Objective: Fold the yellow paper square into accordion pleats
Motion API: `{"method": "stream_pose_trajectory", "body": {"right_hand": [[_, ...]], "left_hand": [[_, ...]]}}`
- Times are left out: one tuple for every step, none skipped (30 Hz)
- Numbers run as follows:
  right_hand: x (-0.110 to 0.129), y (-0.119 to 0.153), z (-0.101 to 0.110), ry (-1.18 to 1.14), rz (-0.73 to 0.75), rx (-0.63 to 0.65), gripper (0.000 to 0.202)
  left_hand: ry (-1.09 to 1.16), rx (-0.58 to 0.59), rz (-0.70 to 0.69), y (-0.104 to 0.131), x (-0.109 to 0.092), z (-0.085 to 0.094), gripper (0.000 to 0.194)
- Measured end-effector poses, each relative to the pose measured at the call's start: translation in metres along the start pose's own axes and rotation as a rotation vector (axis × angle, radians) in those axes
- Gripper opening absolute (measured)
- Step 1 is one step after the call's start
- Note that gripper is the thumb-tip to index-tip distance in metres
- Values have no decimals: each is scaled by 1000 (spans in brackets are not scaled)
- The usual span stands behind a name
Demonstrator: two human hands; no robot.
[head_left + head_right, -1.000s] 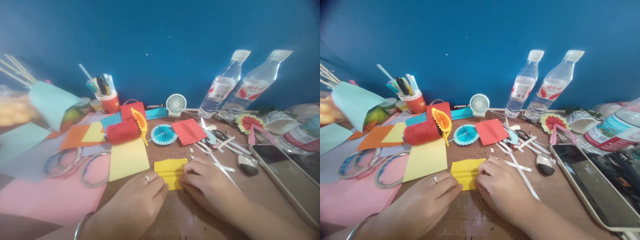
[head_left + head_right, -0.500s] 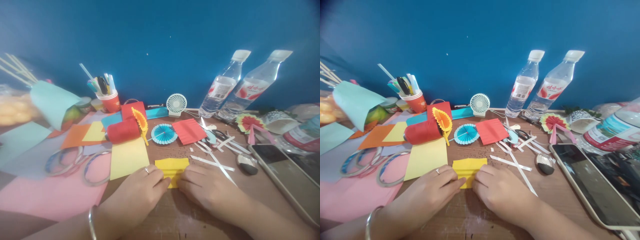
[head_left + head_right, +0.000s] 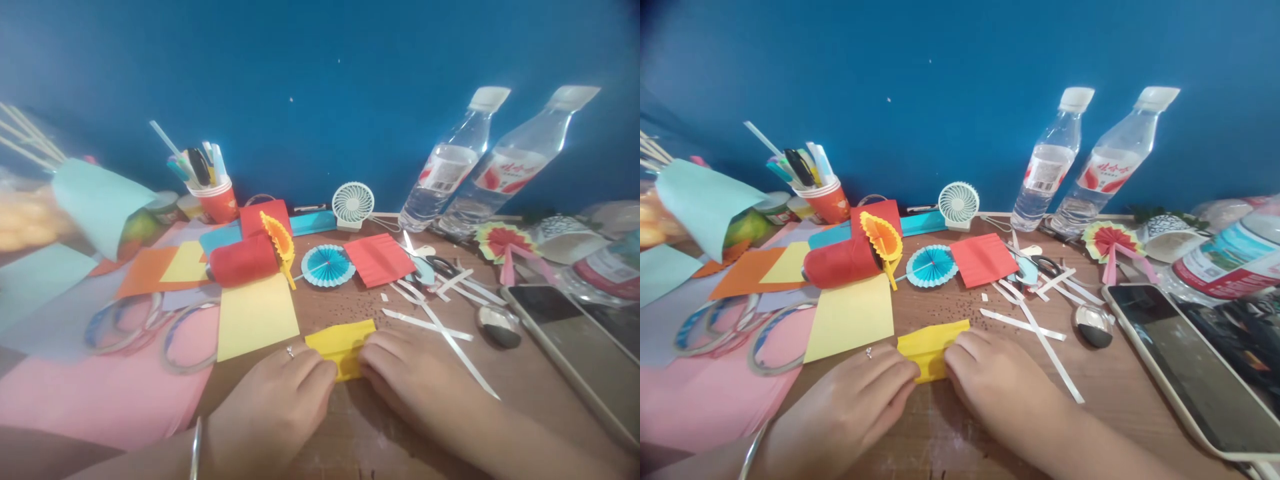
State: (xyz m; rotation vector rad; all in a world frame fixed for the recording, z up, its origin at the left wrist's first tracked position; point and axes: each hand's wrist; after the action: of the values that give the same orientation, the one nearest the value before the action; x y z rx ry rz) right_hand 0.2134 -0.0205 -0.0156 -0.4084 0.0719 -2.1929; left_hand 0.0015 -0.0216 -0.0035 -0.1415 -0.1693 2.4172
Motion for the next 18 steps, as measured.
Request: {"method": "stream_pose_trajectory", "body": {"right_hand": [[0,1,0,-25,-14,-9,16],[-1,1,0,-44,-34,-25,16],[-1,2,0,-57,-53,-42,14],[-2,2,0,-65,-71,-57,14],[-2,2,1,-67,-91,-69,13],[-2,1,1,-67,-111,-76,13],[-2,1,2,-67,-130,-75,13],[-1,1,2,-70,-151,-66,13],[-1,0,3,-78,-173,-52,14],[-1,0,4,-91,-200,-38,14],[0,0,5,-110,-224,-25,14],[0,0,6,-130,-247,-14,14],[0,0,7,-148,-267,-8,14],[0,0,8,-164,-281,-4,14],[-1,0,8,-177,-290,-2,15],[-1,0,9,-188,-297,2,15],[-1,-1,9,-197,-303,4,16],[-2,-1,9,-205,-308,6,16]], "left_hand": [[10,-6,8,1,-1,1,26],[24,-6,17,2,-1,2,28],[36,3,28,3,0,2,29],[42,19,39,3,0,2,29],[41,43,57,4,0,2,30],[31,74,88,4,1,2,31],[19,107,118,4,1,2,33],[5,147,143,4,1,2,34],[-9,183,158,4,1,2,35],[-23,220,170,4,1,2,36],[-34,249,174,3,0,3,36],[-47,276,177,3,0,3,36],[-63,296,178,2,0,3,36],[-76,308,180,2,-1,3,36],[-83,313,184,1,-1,4,36],[-85,315,198,1,-1,4,36],[-81,312,217,1,-1,4,37],[-71,304,238,1,-1,4,37]]}}
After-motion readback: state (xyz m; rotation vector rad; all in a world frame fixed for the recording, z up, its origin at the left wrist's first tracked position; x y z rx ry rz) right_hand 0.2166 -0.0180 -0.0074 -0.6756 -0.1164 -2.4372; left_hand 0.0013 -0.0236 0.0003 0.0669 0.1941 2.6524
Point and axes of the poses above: each hand's wrist, its own y-axis away from the middle knuckle, its own z-axis out of the back of the hand, x = y × z, and after that the axes turned 14 degrees about z, right-handed
